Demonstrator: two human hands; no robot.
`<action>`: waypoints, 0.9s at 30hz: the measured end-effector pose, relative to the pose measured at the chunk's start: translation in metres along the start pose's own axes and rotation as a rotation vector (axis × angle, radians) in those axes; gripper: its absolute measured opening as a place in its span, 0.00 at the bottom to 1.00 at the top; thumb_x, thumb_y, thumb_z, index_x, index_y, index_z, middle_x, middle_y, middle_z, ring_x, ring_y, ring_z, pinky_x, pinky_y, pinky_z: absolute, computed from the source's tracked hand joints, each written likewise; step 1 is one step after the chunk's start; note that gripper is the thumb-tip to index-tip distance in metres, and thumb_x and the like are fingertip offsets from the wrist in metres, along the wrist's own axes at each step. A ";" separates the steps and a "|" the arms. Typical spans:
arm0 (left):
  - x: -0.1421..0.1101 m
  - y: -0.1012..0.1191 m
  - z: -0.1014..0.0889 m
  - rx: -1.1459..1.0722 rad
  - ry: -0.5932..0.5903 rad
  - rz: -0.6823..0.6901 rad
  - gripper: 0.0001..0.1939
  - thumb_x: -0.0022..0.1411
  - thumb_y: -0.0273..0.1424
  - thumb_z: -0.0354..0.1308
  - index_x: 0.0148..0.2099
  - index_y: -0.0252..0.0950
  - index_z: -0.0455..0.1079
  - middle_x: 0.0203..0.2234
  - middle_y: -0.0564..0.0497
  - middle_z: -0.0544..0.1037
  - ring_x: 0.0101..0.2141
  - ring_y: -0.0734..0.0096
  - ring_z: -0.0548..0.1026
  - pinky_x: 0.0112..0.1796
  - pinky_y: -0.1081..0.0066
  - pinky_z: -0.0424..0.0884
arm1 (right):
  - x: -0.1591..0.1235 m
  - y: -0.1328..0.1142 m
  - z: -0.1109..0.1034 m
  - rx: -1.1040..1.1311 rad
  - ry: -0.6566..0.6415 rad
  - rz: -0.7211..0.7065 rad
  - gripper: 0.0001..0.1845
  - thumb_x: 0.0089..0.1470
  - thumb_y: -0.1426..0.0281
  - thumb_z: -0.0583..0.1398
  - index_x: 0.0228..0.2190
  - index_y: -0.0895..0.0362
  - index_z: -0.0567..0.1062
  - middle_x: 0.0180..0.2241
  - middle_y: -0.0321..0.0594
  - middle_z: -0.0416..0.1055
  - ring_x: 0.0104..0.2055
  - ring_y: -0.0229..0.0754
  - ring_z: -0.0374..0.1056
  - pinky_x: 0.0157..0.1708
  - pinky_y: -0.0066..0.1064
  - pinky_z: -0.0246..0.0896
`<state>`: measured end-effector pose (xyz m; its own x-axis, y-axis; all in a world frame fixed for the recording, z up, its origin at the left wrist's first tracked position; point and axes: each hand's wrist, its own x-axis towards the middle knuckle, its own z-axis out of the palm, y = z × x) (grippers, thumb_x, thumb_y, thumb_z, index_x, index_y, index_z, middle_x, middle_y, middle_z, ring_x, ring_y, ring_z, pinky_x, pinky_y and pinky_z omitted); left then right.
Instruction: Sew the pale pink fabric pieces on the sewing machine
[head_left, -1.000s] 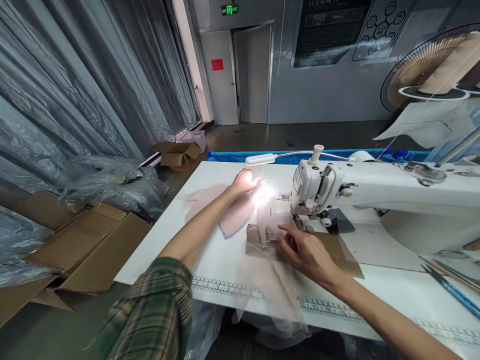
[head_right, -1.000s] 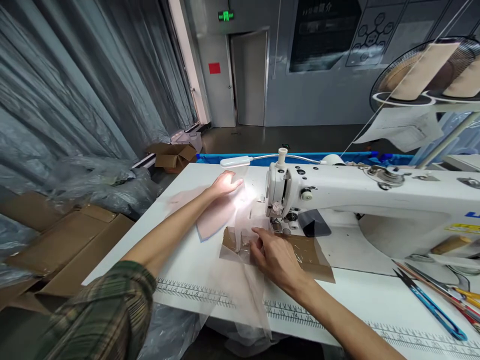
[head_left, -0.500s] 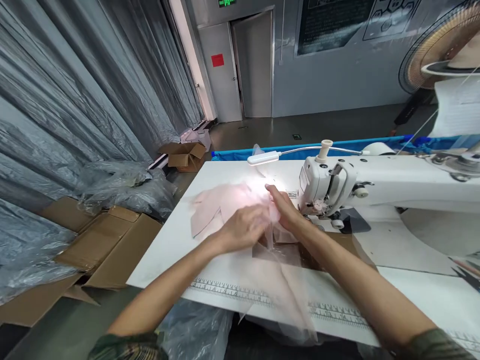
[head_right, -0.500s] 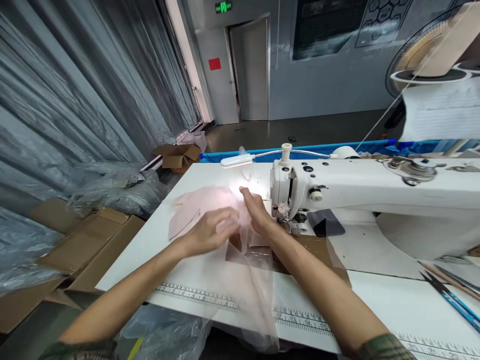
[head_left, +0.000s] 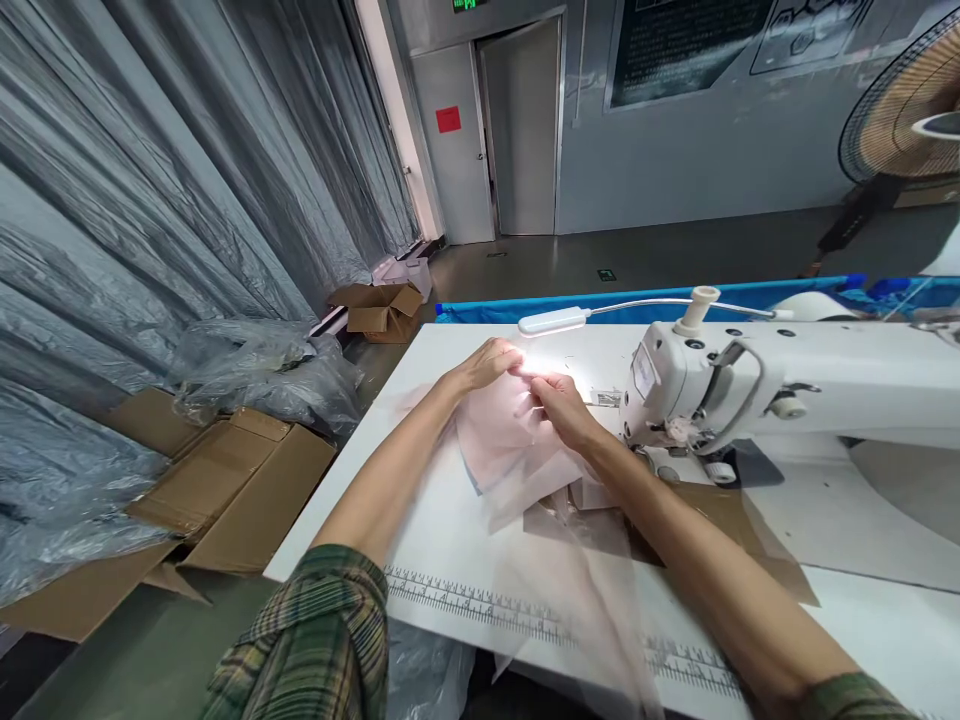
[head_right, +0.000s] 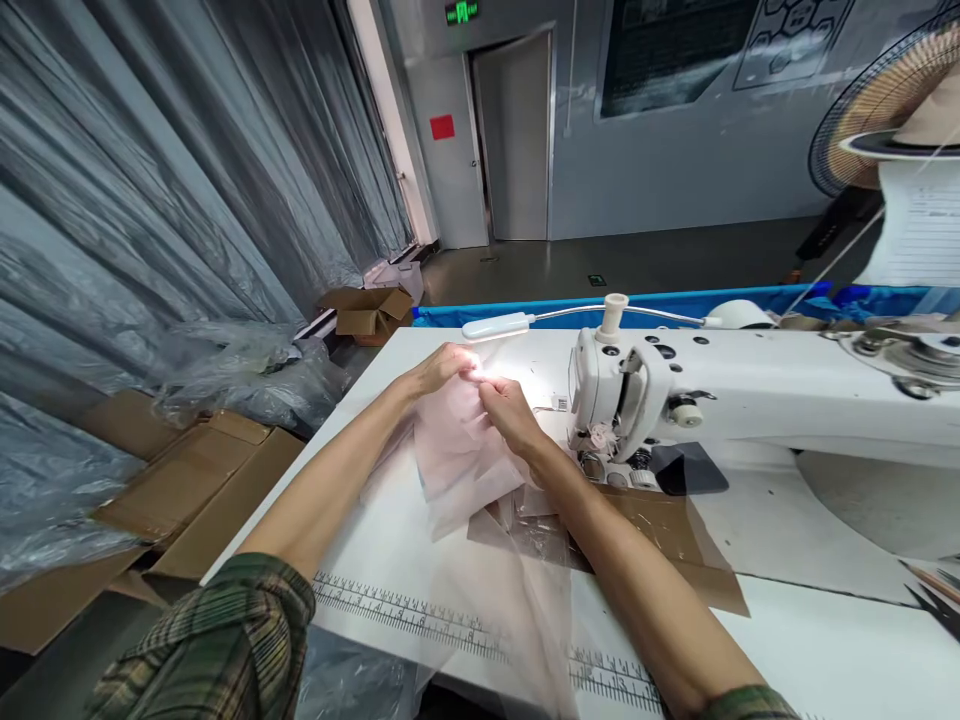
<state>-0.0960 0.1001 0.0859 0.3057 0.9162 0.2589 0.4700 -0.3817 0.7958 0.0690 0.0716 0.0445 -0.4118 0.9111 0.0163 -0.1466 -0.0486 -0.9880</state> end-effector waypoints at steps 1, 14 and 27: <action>0.003 -0.007 -0.002 -0.025 0.027 -0.023 0.13 0.48 0.33 0.54 0.15 0.36 0.60 0.14 0.54 0.63 0.24 0.71 0.67 0.30 0.71 0.65 | 0.002 0.001 -0.002 0.005 0.002 0.004 0.16 0.38 0.63 0.56 0.28 0.60 0.75 0.23 0.37 0.66 0.22 0.35 0.64 0.17 0.21 0.51; -0.009 -0.022 -0.008 -0.146 0.342 -0.093 0.15 0.49 0.40 0.59 0.20 0.35 0.62 0.25 0.50 0.71 0.29 0.70 0.68 0.32 0.71 0.65 | 0.036 0.036 -0.020 0.010 0.467 -0.220 0.09 0.45 0.63 0.55 0.21 0.56 0.65 0.20 0.33 0.63 0.24 0.35 0.58 0.26 0.27 0.55; -0.017 -0.017 -0.001 -0.172 0.254 -0.218 0.14 0.50 0.37 0.62 0.22 0.33 0.67 0.19 0.56 0.64 0.23 0.77 0.60 0.26 0.74 0.55 | 0.027 0.041 -0.030 -0.067 0.517 -0.301 0.07 0.53 0.67 0.49 0.26 0.53 0.63 0.26 0.37 0.66 0.27 0.39 0.61 0.34 0.32 0.61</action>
<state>-0.1098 0.0909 0.0681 -0.0118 0.9830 0.1835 0.3490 -0.1679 0.9219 0.0785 0.1063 -0.0004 0.1326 0.9625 0.2366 -0.1247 0.2530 -0.9594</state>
